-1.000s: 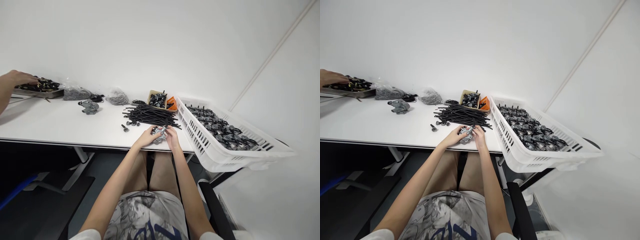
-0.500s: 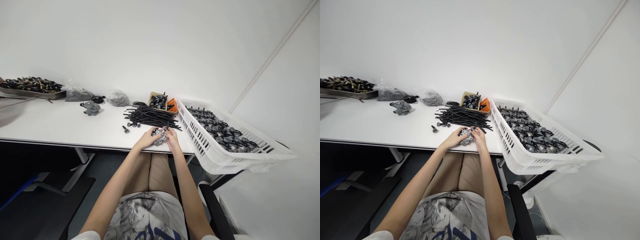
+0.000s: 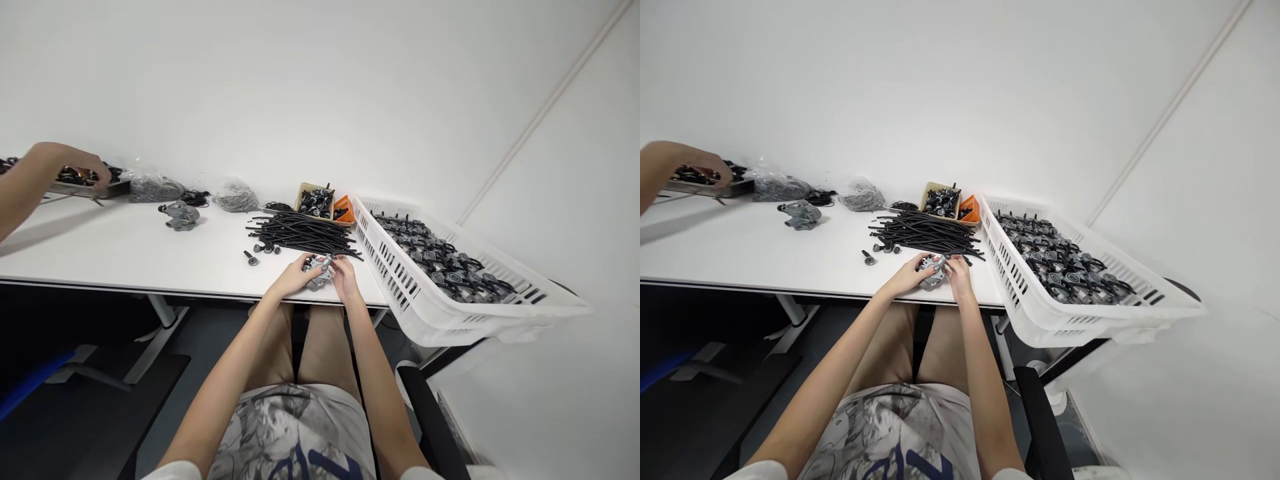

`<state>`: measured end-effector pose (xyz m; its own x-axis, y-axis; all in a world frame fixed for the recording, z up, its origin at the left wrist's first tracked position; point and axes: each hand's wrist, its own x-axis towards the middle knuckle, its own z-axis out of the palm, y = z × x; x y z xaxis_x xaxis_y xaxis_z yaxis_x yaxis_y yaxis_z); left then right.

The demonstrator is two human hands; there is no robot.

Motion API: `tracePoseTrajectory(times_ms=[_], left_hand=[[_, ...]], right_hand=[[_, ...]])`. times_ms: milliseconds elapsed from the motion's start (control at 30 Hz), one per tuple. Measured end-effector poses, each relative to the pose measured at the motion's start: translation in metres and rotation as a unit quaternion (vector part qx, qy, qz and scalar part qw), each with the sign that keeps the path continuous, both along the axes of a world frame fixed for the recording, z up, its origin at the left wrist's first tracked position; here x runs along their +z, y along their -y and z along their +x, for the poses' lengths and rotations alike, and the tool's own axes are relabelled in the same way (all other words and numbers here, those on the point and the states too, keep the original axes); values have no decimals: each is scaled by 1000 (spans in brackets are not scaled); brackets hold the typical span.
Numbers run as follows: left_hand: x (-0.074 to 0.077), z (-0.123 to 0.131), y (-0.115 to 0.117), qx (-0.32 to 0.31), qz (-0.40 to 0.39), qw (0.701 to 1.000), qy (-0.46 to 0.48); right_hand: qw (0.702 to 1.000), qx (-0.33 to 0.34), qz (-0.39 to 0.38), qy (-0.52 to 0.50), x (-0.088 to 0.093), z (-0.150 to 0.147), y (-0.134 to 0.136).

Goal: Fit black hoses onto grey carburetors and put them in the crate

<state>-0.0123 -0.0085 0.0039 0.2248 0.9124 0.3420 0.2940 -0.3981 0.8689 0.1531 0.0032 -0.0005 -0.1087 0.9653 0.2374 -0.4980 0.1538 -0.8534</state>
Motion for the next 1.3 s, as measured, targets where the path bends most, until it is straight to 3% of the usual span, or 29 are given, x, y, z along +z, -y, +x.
tracePoseTrajectory(times_ms=[1300], left_hand=[[-5, -1, -3, -5, 5, 1000, 5]], right_hand=[[999, -23, 18, 32, -4, 0, -3]])
